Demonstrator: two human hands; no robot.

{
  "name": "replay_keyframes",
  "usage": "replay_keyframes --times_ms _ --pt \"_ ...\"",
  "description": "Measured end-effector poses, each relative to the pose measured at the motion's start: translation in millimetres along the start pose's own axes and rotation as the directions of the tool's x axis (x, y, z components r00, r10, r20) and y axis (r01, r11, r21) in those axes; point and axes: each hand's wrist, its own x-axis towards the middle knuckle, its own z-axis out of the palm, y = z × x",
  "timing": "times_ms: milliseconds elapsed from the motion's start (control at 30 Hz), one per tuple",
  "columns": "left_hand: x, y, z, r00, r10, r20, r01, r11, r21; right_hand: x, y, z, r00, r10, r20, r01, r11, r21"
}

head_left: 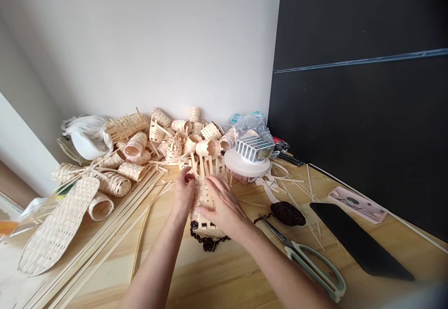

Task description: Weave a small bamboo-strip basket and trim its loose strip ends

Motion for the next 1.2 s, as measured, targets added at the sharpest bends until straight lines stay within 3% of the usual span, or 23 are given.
replay_keyframes --times_ms 167,333,667,767,967,1200 --pt "-15 14 -7.3 0.999 -0.002 0.048 0.004 1.000 -0.025 -19 -2 5 0.994 -0.079 -0.070 0.079 0.997 0.009" --pt "-33 18 -9.4 0.995 0.097 -0.008 -0.097 0.995 0.023 -27 -4 1 0.984 -0.112 -0.136 0.120 0.992 0.049" --pt "-55 5 8.9 0.952 0.280 -0.123 -0.273 0.959 0.077 -9 -7 -22 0.982 0.069 -0.174 -0.066 0.998 0.022" --pt "-57 5 10.7 0.933 0.339 -0.117 -0.328 0.939 0.104 -4 -5 -26 0.983 0.085 -0.164 -0.079 0.996 0.043" --pt "-64 12 11.5 0.876 0.469 -0.111 -0.449 0.878 0.165 -6 -4 -26 0.947 0.174 -0.268 -0.132 0.977 0.167" --pt "-72 19 12.4 0.808 0.579 -0.109 -0.546 0.805 0.232 -16 -5 -26 0.933 0.137 -0.332 -0.072 0.977 0.199"
